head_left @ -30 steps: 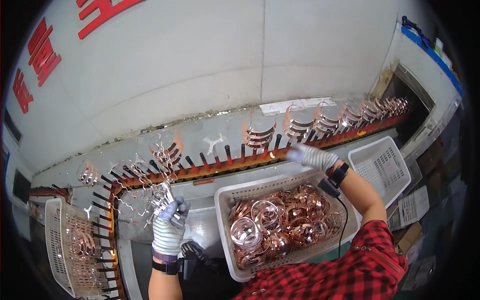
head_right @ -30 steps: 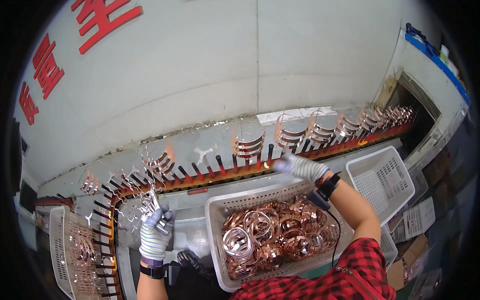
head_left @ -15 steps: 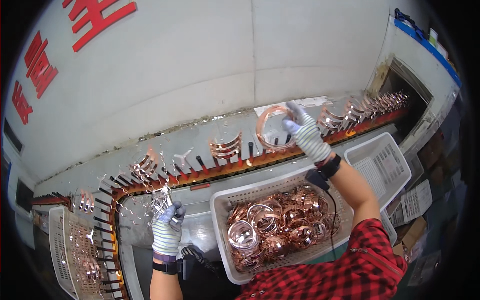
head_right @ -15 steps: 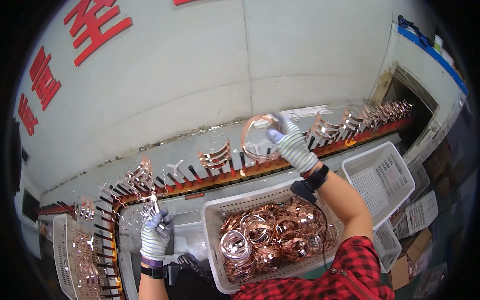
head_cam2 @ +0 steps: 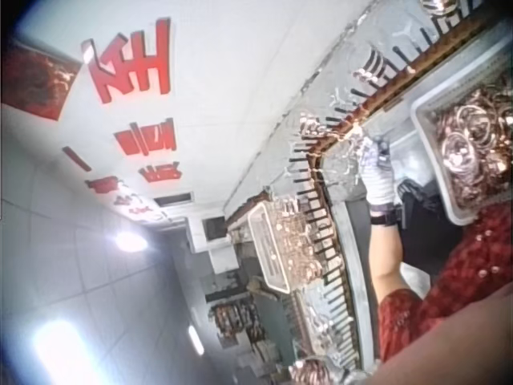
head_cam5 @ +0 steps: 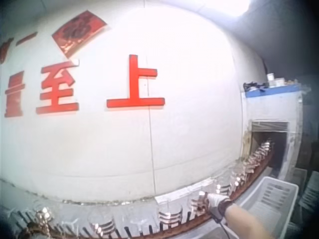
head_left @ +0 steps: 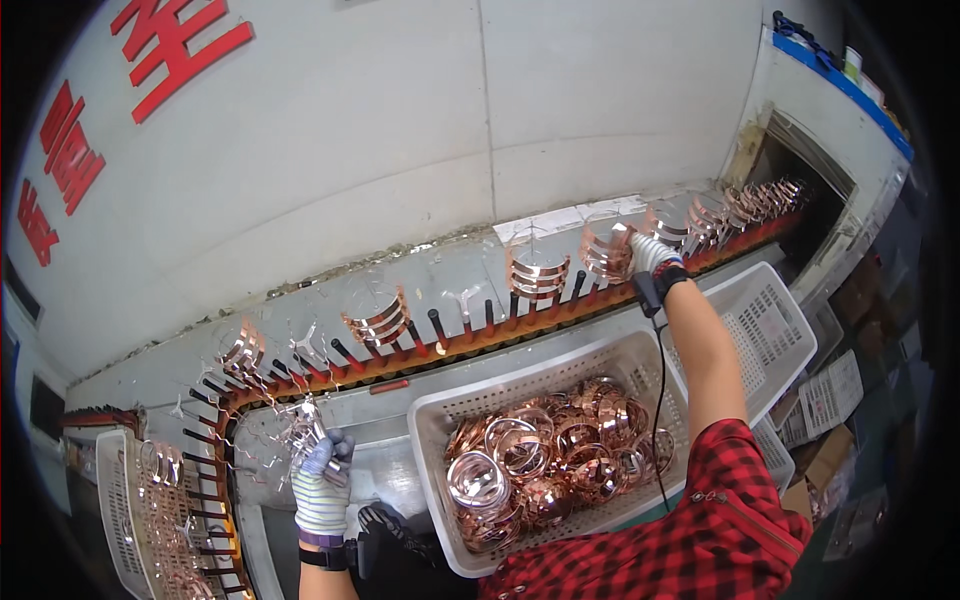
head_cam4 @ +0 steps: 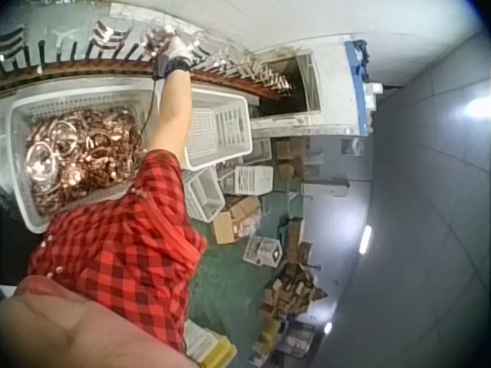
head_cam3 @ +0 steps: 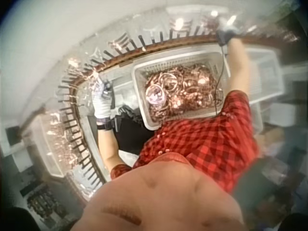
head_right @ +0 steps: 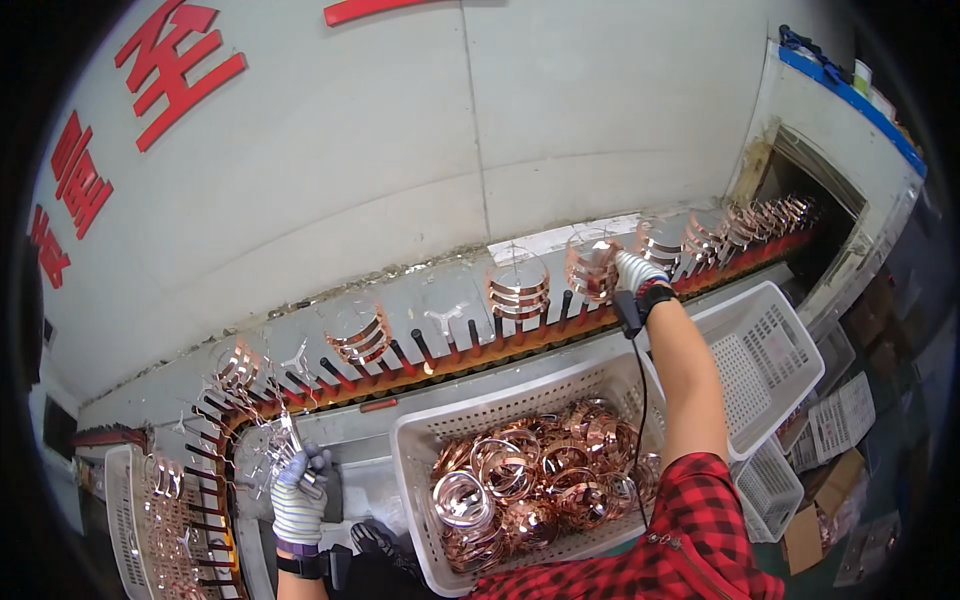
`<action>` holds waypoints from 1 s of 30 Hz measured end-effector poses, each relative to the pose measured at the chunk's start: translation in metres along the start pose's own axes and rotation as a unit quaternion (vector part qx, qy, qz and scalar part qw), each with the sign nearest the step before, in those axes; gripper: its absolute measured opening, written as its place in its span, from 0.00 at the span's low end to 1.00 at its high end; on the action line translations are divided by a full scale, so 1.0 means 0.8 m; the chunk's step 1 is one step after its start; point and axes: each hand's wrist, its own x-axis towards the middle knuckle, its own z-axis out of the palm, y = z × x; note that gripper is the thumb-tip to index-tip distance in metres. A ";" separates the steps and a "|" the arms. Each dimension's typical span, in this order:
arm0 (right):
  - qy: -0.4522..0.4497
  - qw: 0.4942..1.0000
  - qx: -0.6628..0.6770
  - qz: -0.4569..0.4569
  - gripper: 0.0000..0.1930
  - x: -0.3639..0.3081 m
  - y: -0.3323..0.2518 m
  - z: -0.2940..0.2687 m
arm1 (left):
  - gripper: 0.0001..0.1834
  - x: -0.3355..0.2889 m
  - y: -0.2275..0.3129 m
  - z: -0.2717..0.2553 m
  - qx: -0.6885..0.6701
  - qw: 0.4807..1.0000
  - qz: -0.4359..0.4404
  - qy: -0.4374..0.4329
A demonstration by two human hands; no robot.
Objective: The recorder is picking up copper-colored metallic parts from a basket, inspecting them, and placing them onto an industrial conveyor or rack.
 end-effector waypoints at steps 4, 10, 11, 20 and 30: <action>0.180 0.949 0.204 0.159 0.20 -0.011 -0.076 0.029 | 0.10 -0.001 -0.011 0.007 -0.011 1.000 0.013 0.009; 0.292 0.877 0.309 -0.225 0.19 -0.047 -0.087 -0.033 | 0.11 -0.010 -0.037 0.024 0.068 0.995 0.057 0.047; 0.320 0.857 0.347 -0.206 0.18 -0.052 -0.077 -0.053 | 0.11 -0.012 -0.034 0.024 0.067 0.994 0.065 0.049; 0.485 0.716 0.491 0.103 0.24 -0.034 0.151 -0.200 | 0.12 -0.035 -0.060 0.072 0.014 0.993 0.112 0.033; 0.418 0.805 0.405 0.116 0.23 -0.019 0.158 -0.182 | 0.10 -0.043 -0.070 0.124 0.034 0.993 0.104 0.034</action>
